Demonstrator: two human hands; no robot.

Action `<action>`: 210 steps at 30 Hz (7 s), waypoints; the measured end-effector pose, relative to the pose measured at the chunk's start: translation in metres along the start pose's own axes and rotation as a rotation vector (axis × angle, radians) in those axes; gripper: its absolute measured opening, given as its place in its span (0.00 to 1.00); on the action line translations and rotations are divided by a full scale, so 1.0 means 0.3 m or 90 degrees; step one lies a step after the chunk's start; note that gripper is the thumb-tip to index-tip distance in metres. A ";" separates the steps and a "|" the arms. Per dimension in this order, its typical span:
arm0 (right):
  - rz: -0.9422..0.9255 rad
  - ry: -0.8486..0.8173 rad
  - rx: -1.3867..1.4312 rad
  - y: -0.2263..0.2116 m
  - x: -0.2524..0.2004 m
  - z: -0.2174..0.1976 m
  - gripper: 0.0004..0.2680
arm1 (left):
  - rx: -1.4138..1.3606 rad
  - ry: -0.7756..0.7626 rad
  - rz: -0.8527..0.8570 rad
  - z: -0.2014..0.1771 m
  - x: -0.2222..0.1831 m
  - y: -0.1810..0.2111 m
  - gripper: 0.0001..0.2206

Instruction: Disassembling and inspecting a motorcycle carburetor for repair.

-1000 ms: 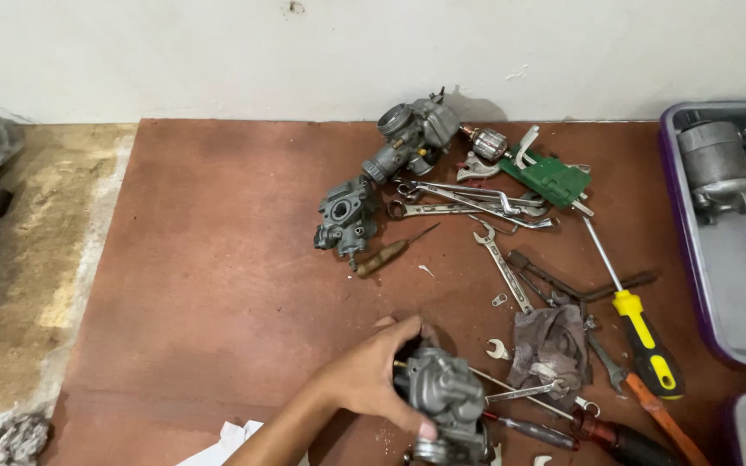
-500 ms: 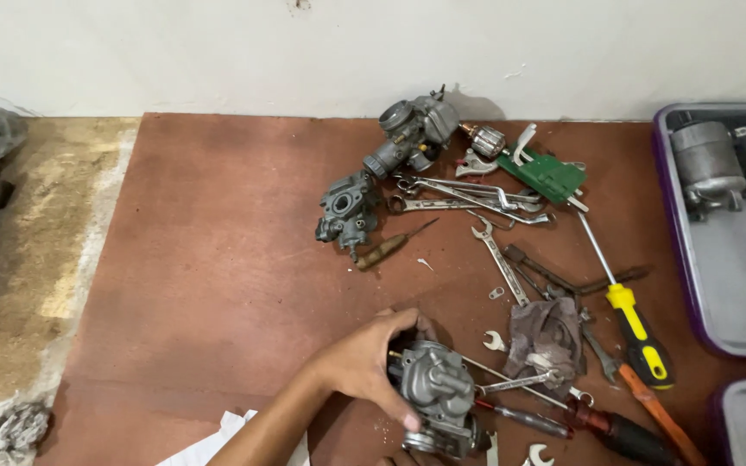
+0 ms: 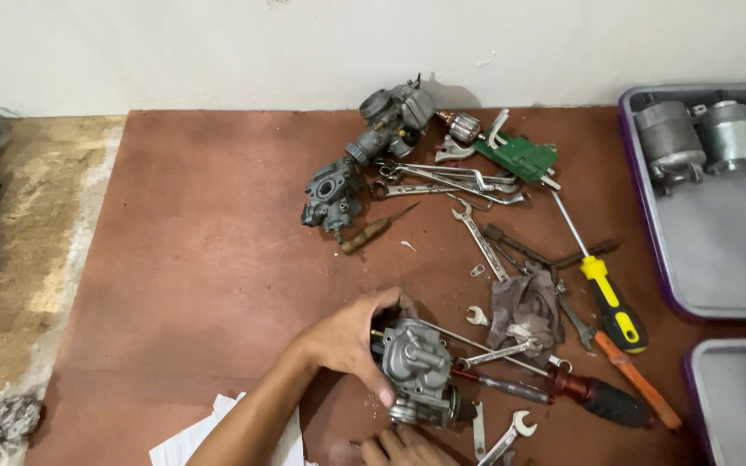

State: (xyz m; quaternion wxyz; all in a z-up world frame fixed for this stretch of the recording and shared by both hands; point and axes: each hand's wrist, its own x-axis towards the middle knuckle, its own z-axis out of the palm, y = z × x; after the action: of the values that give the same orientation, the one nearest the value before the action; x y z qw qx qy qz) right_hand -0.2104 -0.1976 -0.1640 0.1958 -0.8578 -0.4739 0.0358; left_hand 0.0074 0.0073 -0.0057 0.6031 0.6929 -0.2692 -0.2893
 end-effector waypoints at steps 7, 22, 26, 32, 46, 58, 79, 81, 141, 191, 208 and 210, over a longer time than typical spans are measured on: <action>-0.139 -0.047 -0.058 0.051 0.174 -0.329 0.08 | -0.042 0.012 0.005 0.008 0.002 -0.002 0.44; -0.162 -0.023 -0.156 -0.027 0.223 -0.560 0.09 | 0.012 0.067 0.071 0.016 0.017 -0.052 0.42; -0.154 -0.042 -0.150 -0.041 0.217 -0.562 0.10 | -0.009 0.064 0.069 0.024 0.018 -0.046 0.43; -0.180 -0.030 -0.162 -0.045 0.211 -0.576 0.08 | 0.082 0.138 0.088 0.074 -0.009 -0.007 0.42; -0.191 -0.015 -0.228 -0.060 0.221 -0.661 0.07 | 0.083 0.349 0.132 0.129 -0.044 0.012 0.39; 0.017 0.161 0.176 0.121 0.213 -1.041 0.07 | 0.037 0.350 0.129 0.139 -0.055 0.010 0.41; 0.053 0.183 0.199 0.139 0.249 -0.995 0.06 | 0.010 0.328 0.130 0.139 -0.057 -0.001 0.39; 0.048 0.190 0.197 0.139 0.251 -0.994 0.06 | 0.024 0.329 0.134 0.137 -0.057 0.000 0.39; -0.018 0.236 -0.072 0.130 0.209 -1.035 0.08 | 0.023 0.322 0.104 0.132 -0.055 0.001 0.38; -0.033 -0.108 0.012 0.180 0.587 -1.174 0.10 | 0.038 0.311 0.120 0.136 -0.061 0.020 0.38; 0.096 -0.373 -0.123 0.105 0.731 -1.136 0.09 | 0.056 0.288 0.084 0.126 -0.047 -0.002 0.44; 0.102 -0.374 -0.124 0.099 0.735 -1.141 0.09 | 0.042 0.290 0.094 0.129 -0.055 0.002 0.44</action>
State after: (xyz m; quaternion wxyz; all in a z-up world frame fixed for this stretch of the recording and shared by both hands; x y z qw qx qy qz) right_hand 0.0187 -0.1327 0.1675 -0.0357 -0.8600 -0.4424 0.2518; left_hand -0.0320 -0.0072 -0.0078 0.6447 0.7382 -0.1854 -0.0716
